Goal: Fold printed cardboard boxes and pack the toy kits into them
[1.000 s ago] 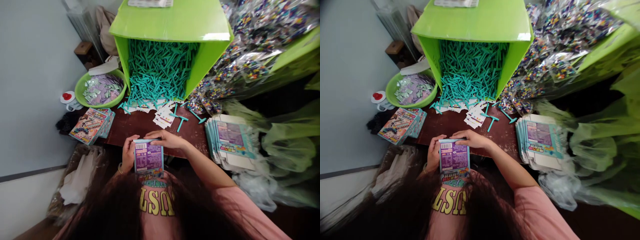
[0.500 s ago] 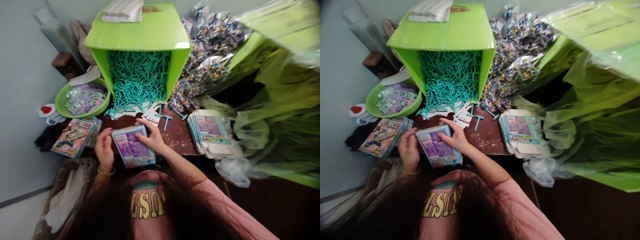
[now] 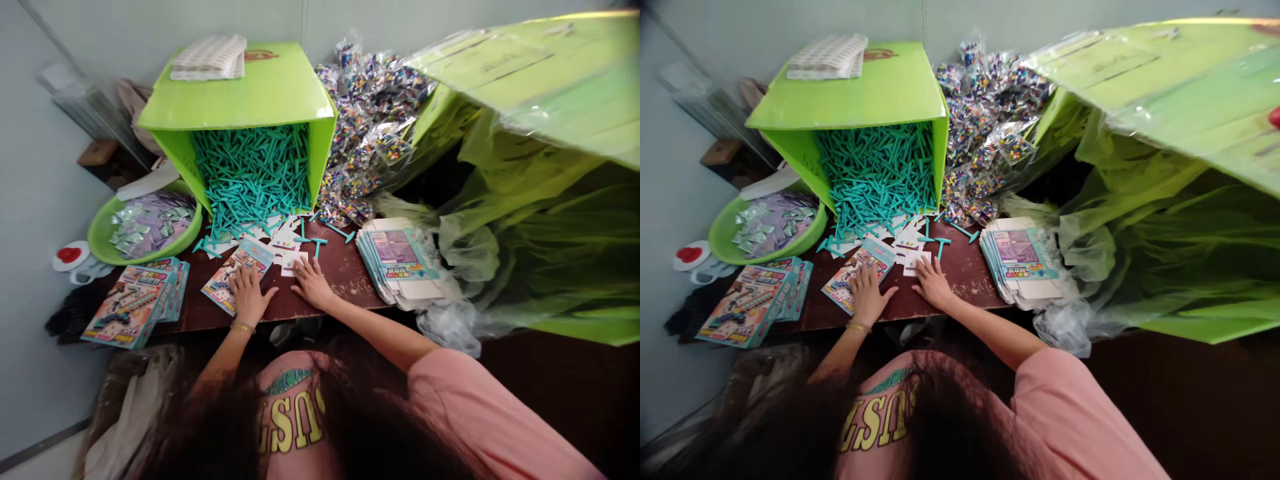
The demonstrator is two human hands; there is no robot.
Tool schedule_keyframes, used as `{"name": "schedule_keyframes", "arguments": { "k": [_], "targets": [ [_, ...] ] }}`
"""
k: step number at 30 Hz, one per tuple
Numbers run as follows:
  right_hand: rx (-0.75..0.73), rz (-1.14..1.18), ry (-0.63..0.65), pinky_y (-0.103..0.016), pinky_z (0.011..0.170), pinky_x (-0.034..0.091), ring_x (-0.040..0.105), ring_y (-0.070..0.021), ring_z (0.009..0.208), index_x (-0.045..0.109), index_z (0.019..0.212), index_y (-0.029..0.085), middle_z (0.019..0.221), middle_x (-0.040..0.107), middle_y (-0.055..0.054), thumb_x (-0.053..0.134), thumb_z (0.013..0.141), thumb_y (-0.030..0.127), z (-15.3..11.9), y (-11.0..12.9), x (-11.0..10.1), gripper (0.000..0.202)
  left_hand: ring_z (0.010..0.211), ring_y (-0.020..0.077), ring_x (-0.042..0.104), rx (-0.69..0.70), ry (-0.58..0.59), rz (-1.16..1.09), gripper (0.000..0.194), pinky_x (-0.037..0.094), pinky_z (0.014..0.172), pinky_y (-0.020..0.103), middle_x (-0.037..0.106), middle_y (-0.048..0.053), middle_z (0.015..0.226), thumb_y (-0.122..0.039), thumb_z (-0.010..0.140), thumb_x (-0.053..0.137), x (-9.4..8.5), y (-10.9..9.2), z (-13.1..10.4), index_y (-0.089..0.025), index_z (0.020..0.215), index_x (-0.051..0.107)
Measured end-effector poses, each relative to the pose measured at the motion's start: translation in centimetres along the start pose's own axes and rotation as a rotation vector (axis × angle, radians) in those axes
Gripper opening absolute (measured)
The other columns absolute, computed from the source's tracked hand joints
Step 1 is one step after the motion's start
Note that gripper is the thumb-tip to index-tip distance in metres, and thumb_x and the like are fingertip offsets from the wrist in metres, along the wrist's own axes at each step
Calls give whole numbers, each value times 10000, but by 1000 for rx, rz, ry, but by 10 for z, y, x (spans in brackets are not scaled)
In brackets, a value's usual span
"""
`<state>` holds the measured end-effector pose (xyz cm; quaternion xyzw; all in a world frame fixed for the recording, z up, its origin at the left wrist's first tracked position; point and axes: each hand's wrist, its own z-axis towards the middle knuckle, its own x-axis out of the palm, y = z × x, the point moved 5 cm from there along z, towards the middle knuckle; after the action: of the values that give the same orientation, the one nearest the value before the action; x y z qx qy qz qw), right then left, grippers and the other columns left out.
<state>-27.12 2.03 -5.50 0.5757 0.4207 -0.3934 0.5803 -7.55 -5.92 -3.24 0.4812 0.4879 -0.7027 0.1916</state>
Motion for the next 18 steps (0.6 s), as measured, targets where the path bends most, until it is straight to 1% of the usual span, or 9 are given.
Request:
{"name": "schedule_keyframes", "arguments": {
  "k": [2,4,6,8,9,11,14,16,18],
  "targets": [
    [-37,-7,12,-653,1268,159,252,-389,1555,515,1488,81,1589,438,-218,598,982,457,-37,9,8,636,1526,536,165,2,-10,23,912,73,1177,747,268,333,1632,-596,855,668,11,-9,25,-88,1552,374],
    [-54,39,18,-636,1255,249,305,-392,1535,502,1500,78,1576,455,-225,629,956,492,-68,19,14,696,1516,534,177,-11,-28,33,804,70,1168,750,352,327,1584,-523,893,631,13,-12,47,-92,1535,410],
    [-83,140,8,-628,1235,317,385,-369,1502,540,1477,119,1540,513,-196,618,964,466,-91,24,17,624,1493,520,231,-25,-12,58,651,126,1163,735,466,312,1486,-411,935,565,10,-12,56,-90,1494,470],
    [-99,314,-36,-585,1193,419,540,-309,1396,658,1356,210,1414,647,-128,556,999,395,-104,21,13,416,1455,484,317,-8,55,93,519,225,1159,679,555,278,1377,-297,954,490,7,-12,47,-104,1433,544],
    [-72,413,-84,-546,1145,489,628,-279,1295,715,1258,252,1313,713,-95,525,1011,367,-107,14,8,332,1433,458,361,18,93,108,482,259,1160,645,583,256,1339,-250,954,460,7,-14,36,-121,1404,575],
    [42,564,-212,-472,1011,590,724,-242,1085,761,1088,281,1132,774,-66,490,1024,353,-107,-5,-8,287,1412,418,408,80,136,119,483,271,1179,595,591,223,1356,-210,948,443,7,-17,9,-156,1407,584],
    [349,667,-445,-421,863,606,721,-239,888,731,940,230,961,767,-77,583,975,426,-95,-43,-36,248,1414,440,399,97,110,112,611,250,1177,619,503,237,1494,-307,935,533,9,-19,-24,-157,1523,467],
    [503,732,-557,-386,798,587,686,-227,797,686,854,212,853,739,-56,674,901,476,-83,-60,-51,268,1387,473,410,30,90,121,693,268,1136,655,482,257,1516,-349,903,595,10,-15,-31,-153,1548,435],
    [531,743,-619,-375,796,565,667,-226,797,665,812,216,835,726,-51,706,866,478,-69,-63,-60,271,1347,471,448,-42,83,122,649,290,1113,655,530,241,1483,-306,876,616,6,-10,-28,-180,1504,510]
  ]
}}
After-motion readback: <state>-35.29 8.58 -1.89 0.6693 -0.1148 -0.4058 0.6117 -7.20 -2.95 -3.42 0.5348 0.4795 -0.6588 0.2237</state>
